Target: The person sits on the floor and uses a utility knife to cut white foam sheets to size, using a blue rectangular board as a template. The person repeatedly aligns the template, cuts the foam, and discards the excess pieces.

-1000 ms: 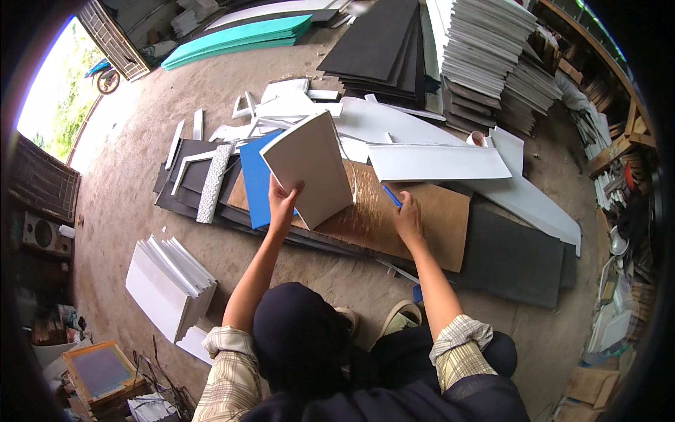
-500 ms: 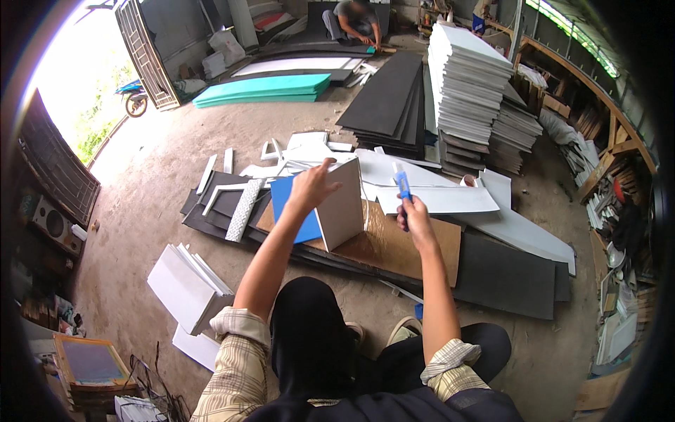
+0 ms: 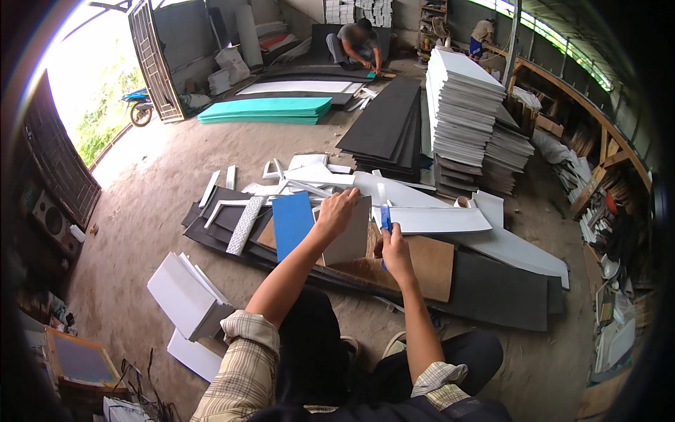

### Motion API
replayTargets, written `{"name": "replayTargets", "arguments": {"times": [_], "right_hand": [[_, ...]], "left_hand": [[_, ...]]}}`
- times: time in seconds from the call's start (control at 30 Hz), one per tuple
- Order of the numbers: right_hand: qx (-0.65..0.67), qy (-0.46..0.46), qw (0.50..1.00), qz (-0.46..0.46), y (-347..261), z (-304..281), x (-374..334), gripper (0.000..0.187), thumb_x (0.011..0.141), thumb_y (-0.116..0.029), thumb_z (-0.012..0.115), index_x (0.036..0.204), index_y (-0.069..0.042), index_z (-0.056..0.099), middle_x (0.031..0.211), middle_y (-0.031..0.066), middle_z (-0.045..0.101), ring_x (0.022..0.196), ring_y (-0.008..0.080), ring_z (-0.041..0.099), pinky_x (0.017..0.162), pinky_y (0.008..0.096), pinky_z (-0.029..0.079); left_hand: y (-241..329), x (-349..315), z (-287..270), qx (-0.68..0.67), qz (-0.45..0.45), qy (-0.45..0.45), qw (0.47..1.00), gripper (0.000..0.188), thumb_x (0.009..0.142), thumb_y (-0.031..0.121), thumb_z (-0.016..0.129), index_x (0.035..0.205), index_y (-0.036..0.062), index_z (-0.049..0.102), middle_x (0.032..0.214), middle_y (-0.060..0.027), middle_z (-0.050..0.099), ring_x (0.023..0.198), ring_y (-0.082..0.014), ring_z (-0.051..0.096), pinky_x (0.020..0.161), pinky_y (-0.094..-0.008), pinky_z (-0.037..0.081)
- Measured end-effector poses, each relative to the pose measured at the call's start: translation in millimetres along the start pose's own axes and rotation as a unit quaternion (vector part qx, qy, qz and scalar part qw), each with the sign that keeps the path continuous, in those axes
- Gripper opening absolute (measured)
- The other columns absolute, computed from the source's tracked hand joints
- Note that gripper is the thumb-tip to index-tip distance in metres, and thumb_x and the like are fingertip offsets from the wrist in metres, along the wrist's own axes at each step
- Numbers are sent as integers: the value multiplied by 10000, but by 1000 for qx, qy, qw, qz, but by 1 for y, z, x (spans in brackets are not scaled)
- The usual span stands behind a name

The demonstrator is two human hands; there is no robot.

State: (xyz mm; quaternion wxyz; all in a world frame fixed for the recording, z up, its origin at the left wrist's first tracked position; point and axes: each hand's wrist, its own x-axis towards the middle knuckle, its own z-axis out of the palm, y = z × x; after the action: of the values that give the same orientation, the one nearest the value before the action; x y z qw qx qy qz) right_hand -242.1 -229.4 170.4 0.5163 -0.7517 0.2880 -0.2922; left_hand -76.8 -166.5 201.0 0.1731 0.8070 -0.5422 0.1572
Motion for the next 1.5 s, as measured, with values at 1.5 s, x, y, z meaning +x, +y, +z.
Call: {"name": "replayTargets", "arguments": {"times": [1.5], "right_hand": [[-339,-5,940,23,-21,31,5,182,866,-72,385,963,68,449,786,259,608,761,367,629,659,424,526]], "left_hand": [[-4,2,7,-15,7,18,1000,263,798,106,509,1055,49,497,952,-93,596,888,-251,578,768,-388,394]]}}
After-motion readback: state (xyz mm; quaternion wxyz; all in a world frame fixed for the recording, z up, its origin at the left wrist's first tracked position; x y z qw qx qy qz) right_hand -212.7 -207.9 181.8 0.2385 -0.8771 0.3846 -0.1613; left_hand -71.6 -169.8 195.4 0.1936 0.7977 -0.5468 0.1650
